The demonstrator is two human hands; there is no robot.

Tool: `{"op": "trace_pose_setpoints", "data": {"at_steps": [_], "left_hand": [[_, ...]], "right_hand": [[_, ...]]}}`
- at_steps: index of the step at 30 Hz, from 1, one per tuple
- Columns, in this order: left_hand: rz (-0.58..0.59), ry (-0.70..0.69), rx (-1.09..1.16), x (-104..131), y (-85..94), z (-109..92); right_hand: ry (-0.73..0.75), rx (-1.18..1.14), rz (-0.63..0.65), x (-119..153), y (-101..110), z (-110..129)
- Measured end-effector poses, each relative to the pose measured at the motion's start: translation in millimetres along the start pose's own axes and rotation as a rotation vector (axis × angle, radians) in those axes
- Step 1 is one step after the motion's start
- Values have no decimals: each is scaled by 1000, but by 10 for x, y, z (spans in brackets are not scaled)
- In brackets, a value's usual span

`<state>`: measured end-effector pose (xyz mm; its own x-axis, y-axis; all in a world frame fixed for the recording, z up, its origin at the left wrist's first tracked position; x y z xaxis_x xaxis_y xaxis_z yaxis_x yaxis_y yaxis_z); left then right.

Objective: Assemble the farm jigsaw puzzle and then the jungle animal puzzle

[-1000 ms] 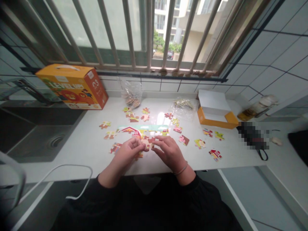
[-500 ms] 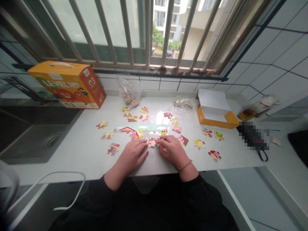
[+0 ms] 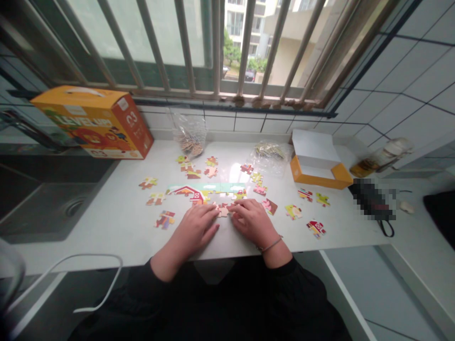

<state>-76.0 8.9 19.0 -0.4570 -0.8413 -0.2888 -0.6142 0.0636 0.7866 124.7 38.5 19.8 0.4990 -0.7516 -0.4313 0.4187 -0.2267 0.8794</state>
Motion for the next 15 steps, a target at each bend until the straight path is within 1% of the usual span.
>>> {"op": "trace_pose_setpoints", "data": {"at_steps": [7,15], "left_hand": [[-51,14,84,9,13,40],[19,19,1,-8,-24,7]], "right_hand": [[9,-16,-17,-7,46,20],[28,31,5,-9,33,36]]}}
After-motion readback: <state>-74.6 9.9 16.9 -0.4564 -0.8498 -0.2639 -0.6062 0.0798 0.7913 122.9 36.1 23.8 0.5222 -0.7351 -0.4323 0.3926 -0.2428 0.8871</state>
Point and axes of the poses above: each hand's wrist, its own x-axis away from the middle knuckle, its own y-axis out of the back of the hand, z = x × y, the point moved 7 cm from there along -x, towards the middle knuckle, and after that the axes turned 11 degrees about x, right-handed, at the moved point
